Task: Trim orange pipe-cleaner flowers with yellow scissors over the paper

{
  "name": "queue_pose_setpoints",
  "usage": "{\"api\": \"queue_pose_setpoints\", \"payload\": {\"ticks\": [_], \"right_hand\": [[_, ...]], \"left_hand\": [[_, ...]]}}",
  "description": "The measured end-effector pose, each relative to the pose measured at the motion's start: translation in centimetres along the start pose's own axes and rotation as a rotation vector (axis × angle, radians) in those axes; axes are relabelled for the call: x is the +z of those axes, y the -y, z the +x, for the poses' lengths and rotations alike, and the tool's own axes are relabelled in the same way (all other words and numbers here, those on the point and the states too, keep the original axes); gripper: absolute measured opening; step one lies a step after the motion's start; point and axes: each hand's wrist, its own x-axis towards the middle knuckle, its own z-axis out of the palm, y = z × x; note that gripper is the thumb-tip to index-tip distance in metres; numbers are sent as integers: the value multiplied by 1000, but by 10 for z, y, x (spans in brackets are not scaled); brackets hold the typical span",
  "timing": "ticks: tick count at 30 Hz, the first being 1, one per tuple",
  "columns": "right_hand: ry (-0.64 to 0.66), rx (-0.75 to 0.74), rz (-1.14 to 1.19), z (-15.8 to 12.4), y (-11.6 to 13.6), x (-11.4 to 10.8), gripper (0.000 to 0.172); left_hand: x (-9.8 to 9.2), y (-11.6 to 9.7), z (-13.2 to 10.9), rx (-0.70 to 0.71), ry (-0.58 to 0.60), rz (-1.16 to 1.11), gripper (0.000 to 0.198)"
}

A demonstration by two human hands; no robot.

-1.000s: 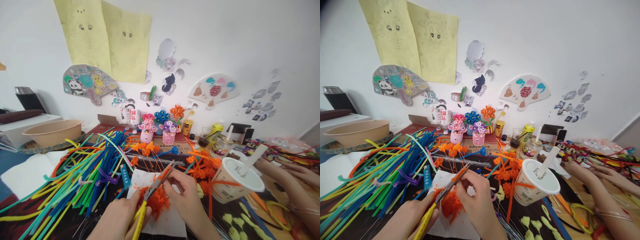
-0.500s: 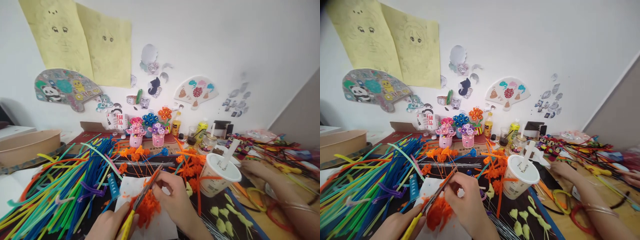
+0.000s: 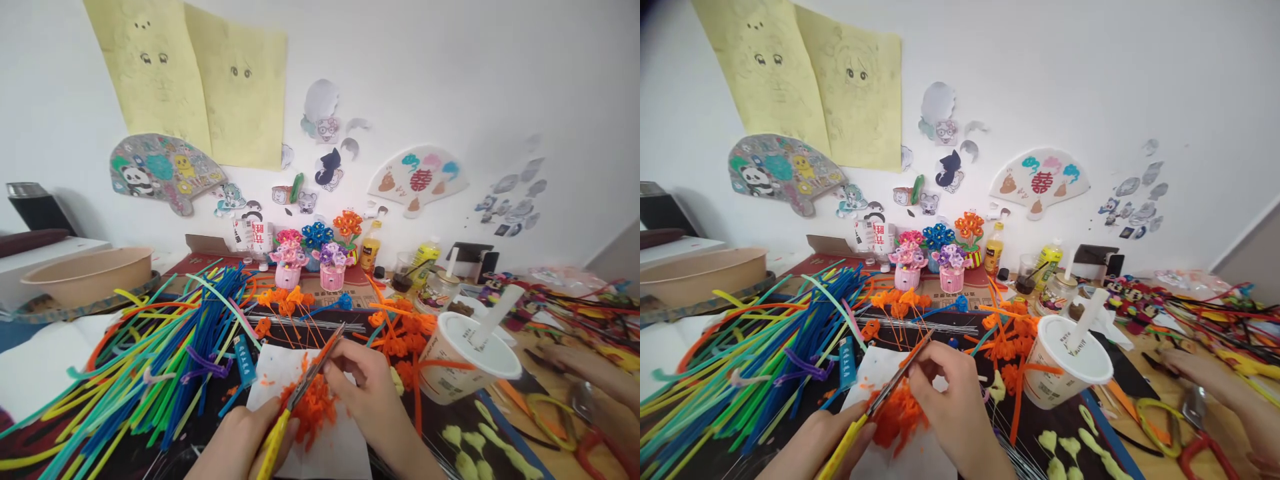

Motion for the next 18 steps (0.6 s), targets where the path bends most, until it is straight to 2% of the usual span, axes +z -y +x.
{"api": "queue_pose_setpoints", "payload": {"ticks": [3,8,13,18], "right_hand": [[15,17,22,0,0,-1,15],[2,33,22,0,2,-1,16],[-4,45,32,-1,3,-1,17],[20,-17,-8,-1,5,-3,16]], "left_hand": [[0,3,1,-15,56,-2,45],[-1,3,2,-35,80,-3,44],[-1,4,1,-27,65,30,44],[1,6,-1,-19,66,157,43]]}}
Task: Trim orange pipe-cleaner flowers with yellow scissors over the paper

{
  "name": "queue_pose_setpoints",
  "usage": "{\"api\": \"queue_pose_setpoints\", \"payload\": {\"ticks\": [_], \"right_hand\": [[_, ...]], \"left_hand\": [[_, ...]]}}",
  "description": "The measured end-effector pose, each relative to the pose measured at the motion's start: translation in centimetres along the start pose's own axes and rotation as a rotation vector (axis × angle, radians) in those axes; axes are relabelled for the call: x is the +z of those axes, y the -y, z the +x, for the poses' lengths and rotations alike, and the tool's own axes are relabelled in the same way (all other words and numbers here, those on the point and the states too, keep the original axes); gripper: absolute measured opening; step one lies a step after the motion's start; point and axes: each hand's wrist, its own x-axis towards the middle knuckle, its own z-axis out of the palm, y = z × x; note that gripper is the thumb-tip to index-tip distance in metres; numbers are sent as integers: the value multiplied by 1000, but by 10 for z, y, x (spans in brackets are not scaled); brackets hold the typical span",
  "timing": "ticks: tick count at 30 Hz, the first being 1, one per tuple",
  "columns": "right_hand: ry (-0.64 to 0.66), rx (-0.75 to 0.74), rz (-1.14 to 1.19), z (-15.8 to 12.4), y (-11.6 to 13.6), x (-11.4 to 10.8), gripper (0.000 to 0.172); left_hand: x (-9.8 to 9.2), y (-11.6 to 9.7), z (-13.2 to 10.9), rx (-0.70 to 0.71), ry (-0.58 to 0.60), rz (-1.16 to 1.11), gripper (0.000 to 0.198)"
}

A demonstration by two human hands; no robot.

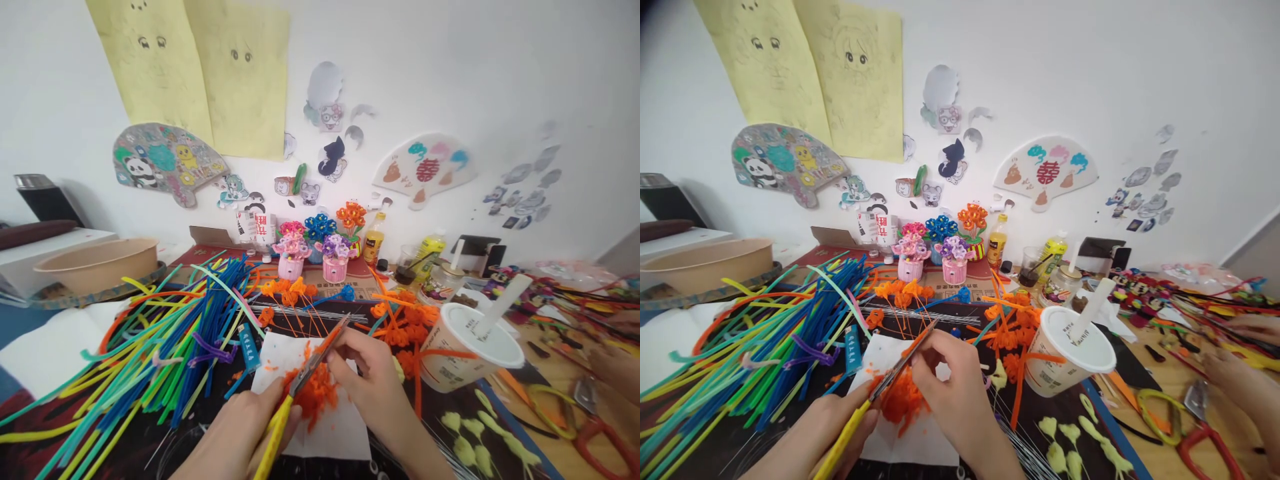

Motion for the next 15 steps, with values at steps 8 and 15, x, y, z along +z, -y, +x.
{"api": "queue_pose_setpoints", "payload": {"ticks": [8,15], "right_hand": [[17,-47,-55,-3,2,2,15],[21,-64,-44,-2,3,2,15]], "left_hand": [[-3,-5,-2,55,-51,67,41],[-3,-2,-2,60,-14,15,44]]}}
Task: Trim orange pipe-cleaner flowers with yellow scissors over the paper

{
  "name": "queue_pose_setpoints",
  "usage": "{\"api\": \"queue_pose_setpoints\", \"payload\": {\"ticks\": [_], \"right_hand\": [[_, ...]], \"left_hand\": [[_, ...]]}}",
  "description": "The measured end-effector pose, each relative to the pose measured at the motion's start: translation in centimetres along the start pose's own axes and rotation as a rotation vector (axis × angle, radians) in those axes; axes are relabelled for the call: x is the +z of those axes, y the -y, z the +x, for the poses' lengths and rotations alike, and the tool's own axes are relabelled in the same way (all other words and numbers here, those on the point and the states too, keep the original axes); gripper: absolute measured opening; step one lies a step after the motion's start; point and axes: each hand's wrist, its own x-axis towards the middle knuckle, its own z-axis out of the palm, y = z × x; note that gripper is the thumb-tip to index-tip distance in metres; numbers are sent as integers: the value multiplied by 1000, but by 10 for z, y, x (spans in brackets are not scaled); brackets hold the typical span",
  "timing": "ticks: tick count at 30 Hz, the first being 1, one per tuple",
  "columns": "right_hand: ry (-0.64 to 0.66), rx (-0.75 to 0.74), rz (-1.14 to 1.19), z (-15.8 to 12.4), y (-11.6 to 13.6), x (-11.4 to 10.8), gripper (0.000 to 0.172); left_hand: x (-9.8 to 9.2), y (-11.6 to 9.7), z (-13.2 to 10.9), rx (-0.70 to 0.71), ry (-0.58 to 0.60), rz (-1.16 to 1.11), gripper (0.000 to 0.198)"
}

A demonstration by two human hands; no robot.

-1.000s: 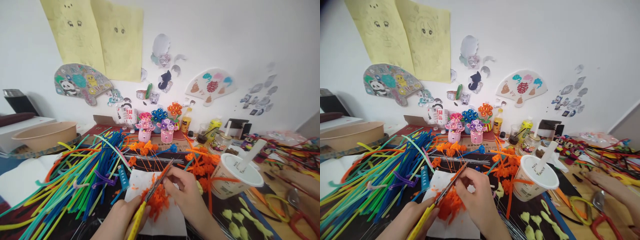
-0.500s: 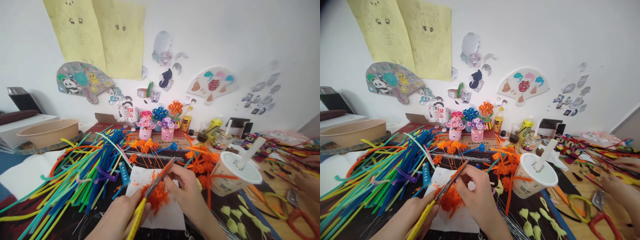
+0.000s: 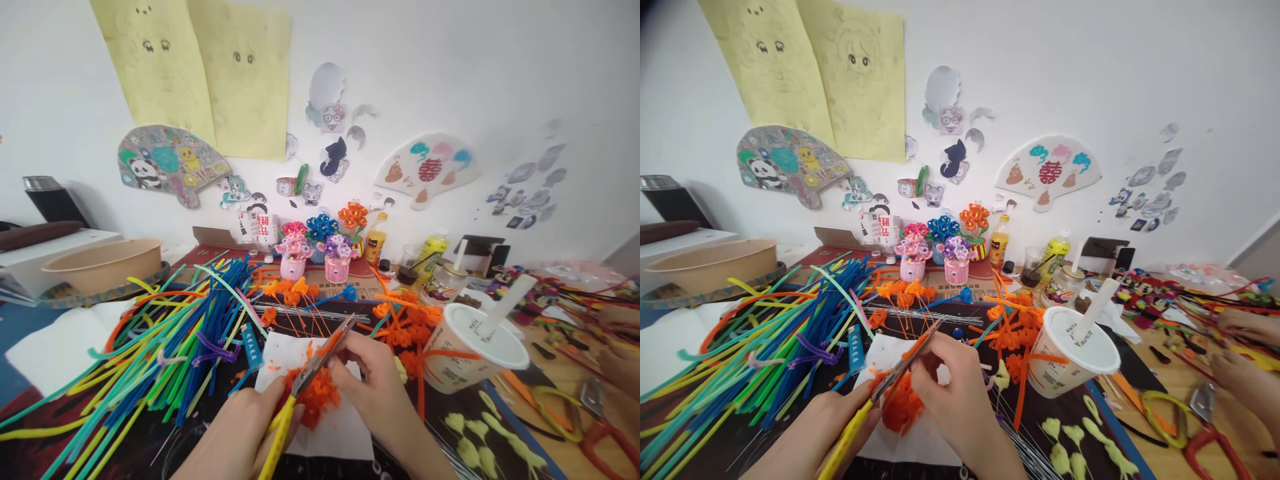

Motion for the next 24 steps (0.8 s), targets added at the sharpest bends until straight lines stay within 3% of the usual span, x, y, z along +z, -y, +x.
{"api": "queue_pose_setpoints", "payload": {"ticks": [7,13,24], "right_hand": [[-3,-12,-22,1,-1,0,15],[-23,30,-3,-1,-4,0,16],[-11,44,28,0,1,0,14]], "left_hand": [[-4,1,0,-35,25,6,43],[-7,-2,1,17,44,4,18],[-3,2,3,12,-54,23,32]]}}
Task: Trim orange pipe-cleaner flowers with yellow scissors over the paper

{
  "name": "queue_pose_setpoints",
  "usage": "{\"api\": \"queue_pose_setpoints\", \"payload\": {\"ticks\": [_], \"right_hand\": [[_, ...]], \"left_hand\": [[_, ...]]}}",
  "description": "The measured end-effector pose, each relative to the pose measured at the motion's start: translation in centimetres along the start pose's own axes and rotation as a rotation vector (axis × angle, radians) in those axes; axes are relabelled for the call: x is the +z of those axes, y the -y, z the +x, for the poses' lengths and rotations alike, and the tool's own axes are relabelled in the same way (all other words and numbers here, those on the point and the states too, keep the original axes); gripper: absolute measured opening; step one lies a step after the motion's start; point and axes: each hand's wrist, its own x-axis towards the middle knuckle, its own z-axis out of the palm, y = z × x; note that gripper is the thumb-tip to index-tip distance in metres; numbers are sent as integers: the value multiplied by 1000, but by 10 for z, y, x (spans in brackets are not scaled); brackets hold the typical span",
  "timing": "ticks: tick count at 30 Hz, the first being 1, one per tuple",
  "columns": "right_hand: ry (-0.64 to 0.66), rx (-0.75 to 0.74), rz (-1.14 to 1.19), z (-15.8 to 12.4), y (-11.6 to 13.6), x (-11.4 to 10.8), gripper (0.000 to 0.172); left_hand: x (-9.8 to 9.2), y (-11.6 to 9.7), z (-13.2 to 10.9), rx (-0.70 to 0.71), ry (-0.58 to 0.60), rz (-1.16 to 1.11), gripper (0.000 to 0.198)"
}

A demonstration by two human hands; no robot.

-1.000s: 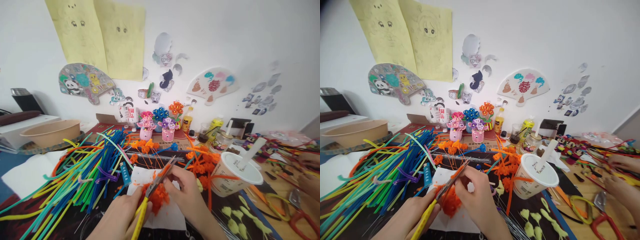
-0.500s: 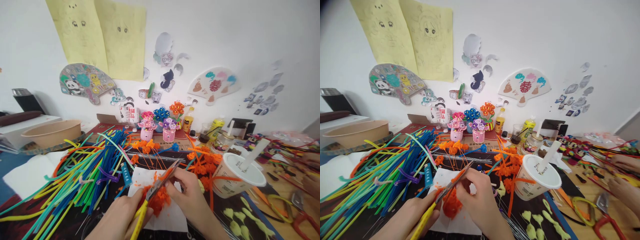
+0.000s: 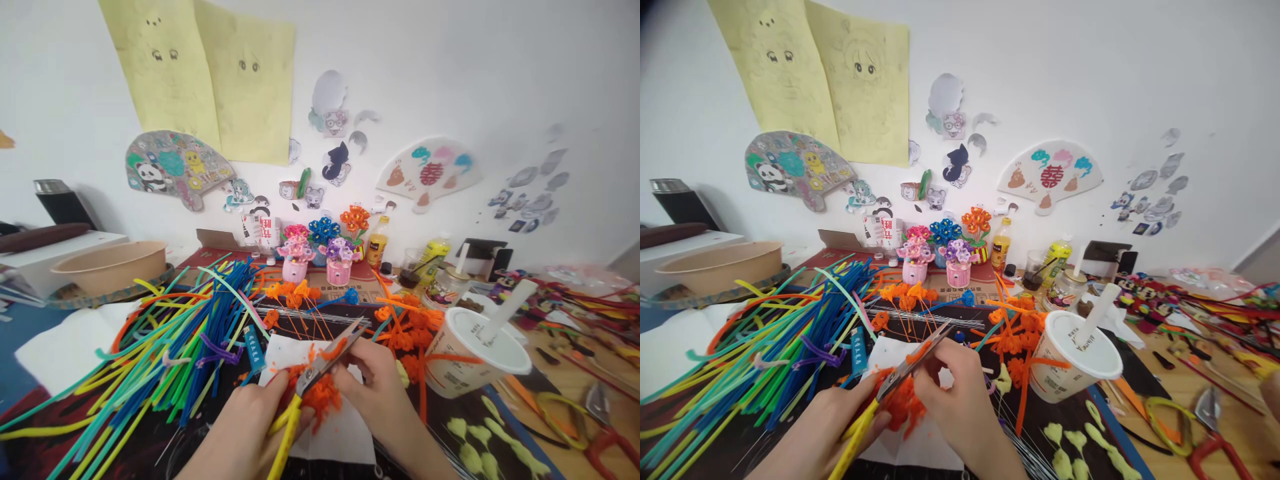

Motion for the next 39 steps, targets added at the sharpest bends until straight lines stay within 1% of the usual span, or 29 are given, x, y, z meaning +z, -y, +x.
{"api": "queue_pose_setpoints", "payload": {"ticks": [4,10,13,17,19,22,25,28,32,39], "right_hand": [[9,-17,-7,0,2,0,14],[14,-15,-34,-1,5,3,16],[23,-28,-43,-1,5,3,16],[12,-31,-56,0,4,4,16],[10,-27,-55,0,5,4,16],[14,-19,-36,-1,7,4,17],[31,-40,-4,-1,5,4,17],[28,-52,-2,-1,1,5,18],[26,-42,-4,0,1,5,18],[43,-45,12,-2,1,6,15]], "left_hand": [[1,0,-1,8,23,-10,38],[-3,-5,-2,12,7,-106,34],[-1,-2,-2,19,9,-94,36],[5,4,-1,-8,50,-31,39],[5,3,-1,-23,59,-21,39],[1,-6,-2,-23,27,-56,37],[-5,-17,-5,-5,-36,-105,36],[-8,-22,-8,13,-86,-119,34],[-8,-19,-9,6,-86,-95,32],[-5,-12,-6,-10,-25,-134,34]]}}
